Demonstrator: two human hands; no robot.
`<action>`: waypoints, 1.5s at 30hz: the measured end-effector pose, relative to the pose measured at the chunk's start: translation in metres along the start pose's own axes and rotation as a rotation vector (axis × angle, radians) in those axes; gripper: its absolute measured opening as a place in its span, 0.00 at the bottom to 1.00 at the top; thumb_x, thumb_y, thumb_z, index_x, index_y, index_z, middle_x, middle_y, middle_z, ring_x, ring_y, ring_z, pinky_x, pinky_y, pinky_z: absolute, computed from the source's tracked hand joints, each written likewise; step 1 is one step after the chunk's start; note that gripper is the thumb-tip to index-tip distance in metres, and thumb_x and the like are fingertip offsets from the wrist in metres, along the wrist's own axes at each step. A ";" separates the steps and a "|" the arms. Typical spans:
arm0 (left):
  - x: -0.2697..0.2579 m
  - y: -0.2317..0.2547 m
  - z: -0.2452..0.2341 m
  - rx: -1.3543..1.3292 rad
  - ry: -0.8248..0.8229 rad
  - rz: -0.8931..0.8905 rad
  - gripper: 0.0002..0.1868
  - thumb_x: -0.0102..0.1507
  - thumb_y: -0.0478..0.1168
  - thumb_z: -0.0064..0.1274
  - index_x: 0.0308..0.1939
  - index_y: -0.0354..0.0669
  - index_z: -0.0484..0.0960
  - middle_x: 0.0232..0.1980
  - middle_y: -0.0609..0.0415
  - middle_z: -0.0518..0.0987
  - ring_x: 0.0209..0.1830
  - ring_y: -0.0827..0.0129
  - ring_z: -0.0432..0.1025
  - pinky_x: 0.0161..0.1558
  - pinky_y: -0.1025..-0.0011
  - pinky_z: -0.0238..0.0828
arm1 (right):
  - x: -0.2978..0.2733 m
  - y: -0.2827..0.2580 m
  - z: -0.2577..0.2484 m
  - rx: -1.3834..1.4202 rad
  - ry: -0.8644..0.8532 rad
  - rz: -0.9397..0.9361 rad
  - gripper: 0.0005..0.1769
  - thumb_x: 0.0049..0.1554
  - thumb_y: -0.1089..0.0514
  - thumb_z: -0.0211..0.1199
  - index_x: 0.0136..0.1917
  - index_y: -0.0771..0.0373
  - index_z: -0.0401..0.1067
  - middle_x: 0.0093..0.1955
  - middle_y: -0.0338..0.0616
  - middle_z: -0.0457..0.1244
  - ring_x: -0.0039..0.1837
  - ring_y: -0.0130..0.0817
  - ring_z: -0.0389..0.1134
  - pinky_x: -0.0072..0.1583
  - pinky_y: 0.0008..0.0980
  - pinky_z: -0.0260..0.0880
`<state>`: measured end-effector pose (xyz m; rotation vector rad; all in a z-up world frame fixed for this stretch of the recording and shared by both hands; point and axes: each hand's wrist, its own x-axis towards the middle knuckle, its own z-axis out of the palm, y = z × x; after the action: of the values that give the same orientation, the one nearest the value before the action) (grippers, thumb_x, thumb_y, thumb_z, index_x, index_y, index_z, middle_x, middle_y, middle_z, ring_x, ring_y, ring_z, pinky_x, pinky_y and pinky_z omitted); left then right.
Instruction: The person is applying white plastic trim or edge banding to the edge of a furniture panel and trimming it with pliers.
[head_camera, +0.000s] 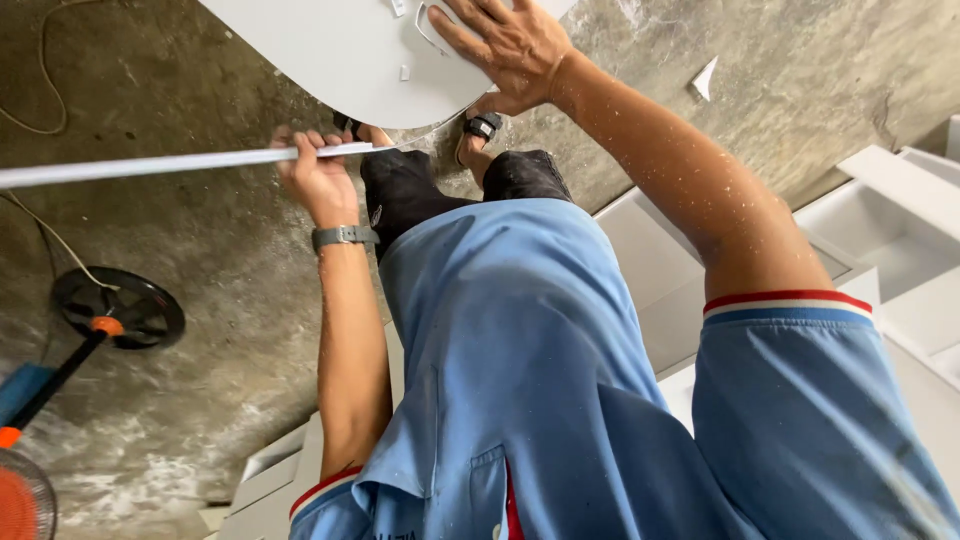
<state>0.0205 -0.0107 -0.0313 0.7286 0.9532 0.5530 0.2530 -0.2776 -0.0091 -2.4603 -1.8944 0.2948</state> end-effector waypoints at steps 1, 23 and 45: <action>0.004 0.001 0.003 0.004 -0.023 -0.011 0.15 0.69 0.32 0.48 0.58 0.39 0.66 0.32 0.50 0.76 0.32 0.59 0.76 0.43 0.51 0.83 | 0.000 0.001 0.000 0.092 -0.022 0.025 0.74 0.47 0.18 0.68 0.89 0.59 0.41 0.89 0.57 0.40 0.87 0.51 0.39 0.79 0.61 0.41; -0.062 0.014 -0.024 -0.053 -0.001 -0.158 0.09 0.67 0.38 0.57 0.47 0.46 0.73 0.51 0.47 0.81 0.55 0.53 0.78 0.56 0.52 0.82 | -0.015 -0.136 0.005 2.299 0.423 0.953 0.25 0.64 0.61 0.55 0.73 0.62 0.58 0.68 0.47 0.62 0.68 0.42 0.68 0.68 0.43 0.72; -0.032 0.034 -0.003 0.087 -0.049 -0.175 0.02 0.69 0.35 0.52 0.43 0.42 0.75 0.52 0.39 0.83 0.50 0.52 0.81 0.51 0.53 0.86 | -0.030 -0.137 0.012 1.024 0.751 1.153 0.35 0.62 0.58 0.65 0.77 0.62 0.55 0.77 0.54 0.54 0.70 0.41 0.65 0.66 0.41 0.78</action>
<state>-0.0006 -0.0108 0.0102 0.7256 0.9895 0.3409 0.1125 -0.2711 0.0015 -2.0435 0.1195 0.1934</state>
